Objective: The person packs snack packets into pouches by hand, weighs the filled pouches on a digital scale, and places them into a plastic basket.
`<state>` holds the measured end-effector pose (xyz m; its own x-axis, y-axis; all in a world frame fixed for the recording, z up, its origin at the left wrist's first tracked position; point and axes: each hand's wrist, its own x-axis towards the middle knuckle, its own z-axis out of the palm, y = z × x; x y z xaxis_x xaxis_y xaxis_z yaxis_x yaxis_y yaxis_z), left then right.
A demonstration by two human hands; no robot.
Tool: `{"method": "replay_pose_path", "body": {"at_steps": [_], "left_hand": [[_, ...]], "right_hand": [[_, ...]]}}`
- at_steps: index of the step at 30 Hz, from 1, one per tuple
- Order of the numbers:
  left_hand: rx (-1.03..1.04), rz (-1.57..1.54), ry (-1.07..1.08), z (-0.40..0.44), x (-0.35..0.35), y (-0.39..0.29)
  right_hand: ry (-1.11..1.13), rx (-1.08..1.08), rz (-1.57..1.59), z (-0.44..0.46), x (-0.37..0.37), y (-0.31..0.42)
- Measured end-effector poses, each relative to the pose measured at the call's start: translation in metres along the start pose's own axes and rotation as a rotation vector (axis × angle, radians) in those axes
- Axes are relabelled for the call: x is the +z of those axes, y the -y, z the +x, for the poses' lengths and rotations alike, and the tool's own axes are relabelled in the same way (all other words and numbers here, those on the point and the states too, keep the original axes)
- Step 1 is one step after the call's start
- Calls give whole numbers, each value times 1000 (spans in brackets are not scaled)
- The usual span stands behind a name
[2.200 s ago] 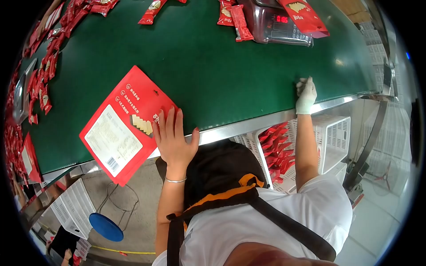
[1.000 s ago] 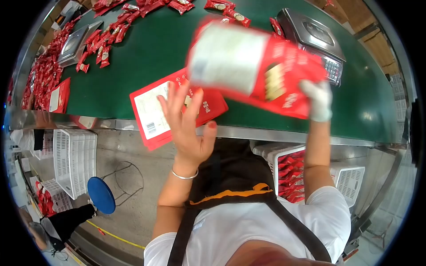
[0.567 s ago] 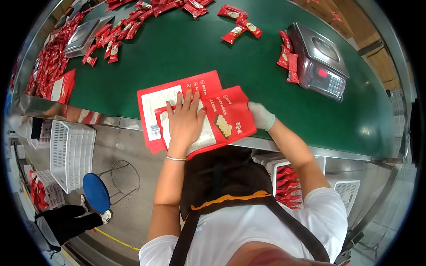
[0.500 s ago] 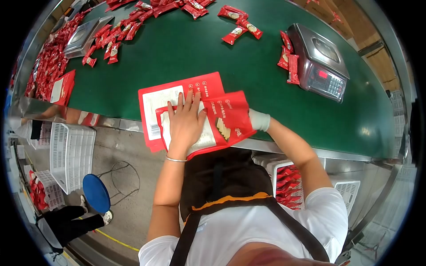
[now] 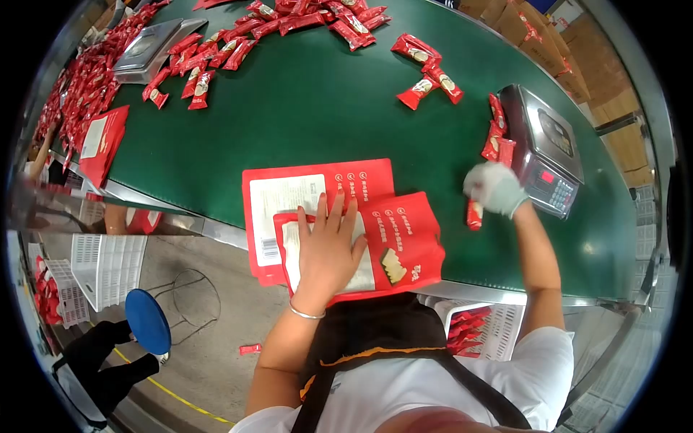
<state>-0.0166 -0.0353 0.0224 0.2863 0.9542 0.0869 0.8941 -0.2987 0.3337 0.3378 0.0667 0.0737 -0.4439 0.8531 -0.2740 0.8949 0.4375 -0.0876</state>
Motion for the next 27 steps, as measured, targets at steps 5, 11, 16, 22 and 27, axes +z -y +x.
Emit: {"method": "replay_pose_path", "body": {"at_steps": [5, 11, 16, 22, 27], "left_hand": [[-11, -37, 58, 5, -6, -1], [-51, -83, 173, 9, -10, 3], [-37, -143, 169, 9, -7, 7], [-35, -120, 172, 8, -6, 7], [-3, 0, 97, 6, -2, 4]], "right_hand": [[-427, -82, 382, 140, -46, -2], [-703, 110, 225, 400, -45, -5], [-971, 297, -151, 497, 15, -24], [-569, 145, -184, 338, 15, 25], [-530, 73, 278, 120, 22, 48]]}}
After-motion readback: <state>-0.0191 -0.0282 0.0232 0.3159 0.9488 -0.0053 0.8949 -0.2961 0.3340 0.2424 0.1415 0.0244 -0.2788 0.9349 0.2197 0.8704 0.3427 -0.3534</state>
